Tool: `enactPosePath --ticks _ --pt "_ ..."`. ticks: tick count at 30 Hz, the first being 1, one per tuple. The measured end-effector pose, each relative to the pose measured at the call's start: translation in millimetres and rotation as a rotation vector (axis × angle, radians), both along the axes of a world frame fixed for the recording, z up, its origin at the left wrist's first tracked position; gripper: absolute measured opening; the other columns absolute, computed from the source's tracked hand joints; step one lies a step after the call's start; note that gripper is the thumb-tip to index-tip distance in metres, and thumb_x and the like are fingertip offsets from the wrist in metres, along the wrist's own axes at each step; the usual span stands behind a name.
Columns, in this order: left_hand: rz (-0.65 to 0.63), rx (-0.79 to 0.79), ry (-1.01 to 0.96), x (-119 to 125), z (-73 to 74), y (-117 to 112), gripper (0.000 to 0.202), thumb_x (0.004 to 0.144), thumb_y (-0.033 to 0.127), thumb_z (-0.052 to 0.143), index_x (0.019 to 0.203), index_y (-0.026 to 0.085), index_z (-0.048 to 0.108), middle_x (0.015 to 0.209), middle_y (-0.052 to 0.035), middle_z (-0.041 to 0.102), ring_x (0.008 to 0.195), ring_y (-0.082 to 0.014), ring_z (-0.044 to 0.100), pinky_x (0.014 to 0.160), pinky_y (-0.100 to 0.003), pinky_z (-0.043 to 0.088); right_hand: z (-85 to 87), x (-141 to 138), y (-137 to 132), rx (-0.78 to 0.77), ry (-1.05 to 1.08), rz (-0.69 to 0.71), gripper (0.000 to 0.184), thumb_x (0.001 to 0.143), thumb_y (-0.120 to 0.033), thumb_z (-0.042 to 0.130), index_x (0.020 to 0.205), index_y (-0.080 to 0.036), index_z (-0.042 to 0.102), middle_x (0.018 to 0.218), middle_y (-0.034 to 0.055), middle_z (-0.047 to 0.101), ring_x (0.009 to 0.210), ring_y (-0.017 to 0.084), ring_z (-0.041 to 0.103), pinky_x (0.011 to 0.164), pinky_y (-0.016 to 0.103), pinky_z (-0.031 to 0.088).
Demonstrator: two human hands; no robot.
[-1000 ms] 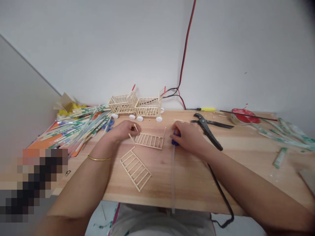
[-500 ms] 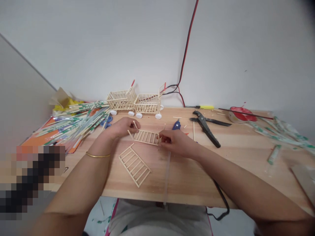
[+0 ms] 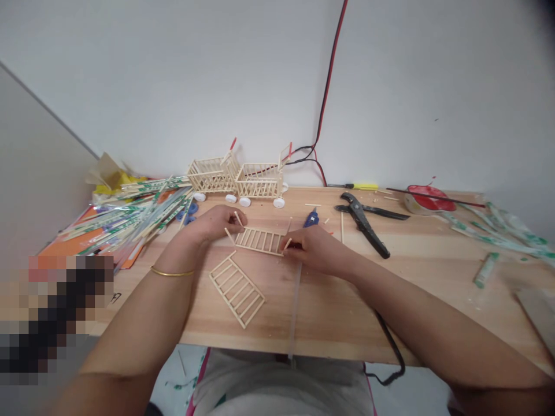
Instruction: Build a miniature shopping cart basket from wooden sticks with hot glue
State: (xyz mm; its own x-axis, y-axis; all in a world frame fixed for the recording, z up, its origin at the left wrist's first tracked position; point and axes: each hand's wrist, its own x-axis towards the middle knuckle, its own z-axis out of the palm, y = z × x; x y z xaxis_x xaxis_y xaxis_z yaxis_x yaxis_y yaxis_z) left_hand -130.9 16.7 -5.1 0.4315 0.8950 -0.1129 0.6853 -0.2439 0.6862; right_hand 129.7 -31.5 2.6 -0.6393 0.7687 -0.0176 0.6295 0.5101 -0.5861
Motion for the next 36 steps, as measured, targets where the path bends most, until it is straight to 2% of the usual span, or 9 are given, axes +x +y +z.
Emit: enactPosePath --ticks 9,13,19,25,28,32,36 --pt "0.028 -0.043 0.061 0 -0.5 0 0.018 0.066 0.027 0.063 0.078 0.013 0.065 0.068 -0.0004 0.062 0.063 -0.0129 0.052 0.061 -0.024 0.038 0.8 -1 -2 0.018 -0.021 -0.001 0.019 0.077 -0.011 0.055 0.084 -0.018 0.071 0.079 0.0027 0.073 0.070 0.015 0.064 0.063 0.023 0.041" --pt "0.030 -0.026 0.059 -2 -0.9 0 0.022 0.065 0.030 0.065 0.079 0.013 0.066 0.068 -0.0008 0.063 0.063 -0.0133 0.052 0.059 -0.024 0.038 -1.6 0 -2 0.017 -0.009 -0.005 0.018 0.079 -0.014 0.054 0.085 -0.017 0.071 0.079 0.0040 0.072 0.071 0.016 0.064 0.064 0.024 0.041" --pt "0.009 -0.042 0.040 -4 -1.7 1 0.026 0.065 0.033 0.067 0.082 0.014 0.066 0.075 -0.0022 0.066 0.069 -0.0151 0.056 0.064 -0.025 0.041 -1.1 4 0 0.026 -0.015 -0.033 0.019 0.076 -0.018 0.058 0.092 -0.017 0.069 0.075 0.0029 0.070 0.067 0.016 0.062 0.059 0.023 0.040" --pt "-0.006 -0.037 0.011 -3 0.9 -1 0.019 0.066 0.029 0.065 0.076 0.013 0.066 0.075 -0.0021 0.065 0.070 -0.0150 0.056 0.067 -0.026 0.042 19.7 14 -7 0.105 -0.142 -0.163 0.015 0.073 -0.017 0.060 0.087 -0.018 0.067 0.074 0.0014 0.069 0.066 0.015 0.060 0.059 0.025 0.039" --pt "-0.012 -0.011 0.033 -2 1.8 -1 0.014 0.067 0.026 0.063 0.071 0.013 0.065 0.074 -0.0023 0.065 0.069 -0.0146 0.054 0.065 -0.025 0.040 33.7 22 -11 0.133 -0.116 -0.205 0.014 0.074 -0.021 0.063 0.087 -0.020 0.066 0.072 0.0001 0.068 0.067 0.015 0.060 0.059 0.025 0.039" --pt "-0.012 0.000 0.058 -1 1.3 -1 0.014 0.067 0.026 0.062 0.071 0.013 0.066 0.072 -0.0019 0.064 0.066 -0.0138 0.052 0.062 -0.024 0.037 47.4 28 -18 0.145 -0.037 -0.177 0.015 0.075 -0.024 0.064 0.089 -0.022 0.066 0.071 -0.0010 0.067 0.065 0.014 0.059 0.059 0.025 0.040" --pt "-0.008 -0.004 0.047 -2 -1.2 0 0.017 0.067 0.029 0.062 0.072 0.013 0.066 0.071 -0.0016 0.063 0.064 -0.0133 0.051 0.061 -0.024 0.036 51.7 24 -31 0.150 0.016 -0.092 0.010 0.077 -0.024 0.063 0.087 -0.023 0.066 0.072 -0.0010 0.066 0.064 0.013 0.058 0.059 0.024 0.039"
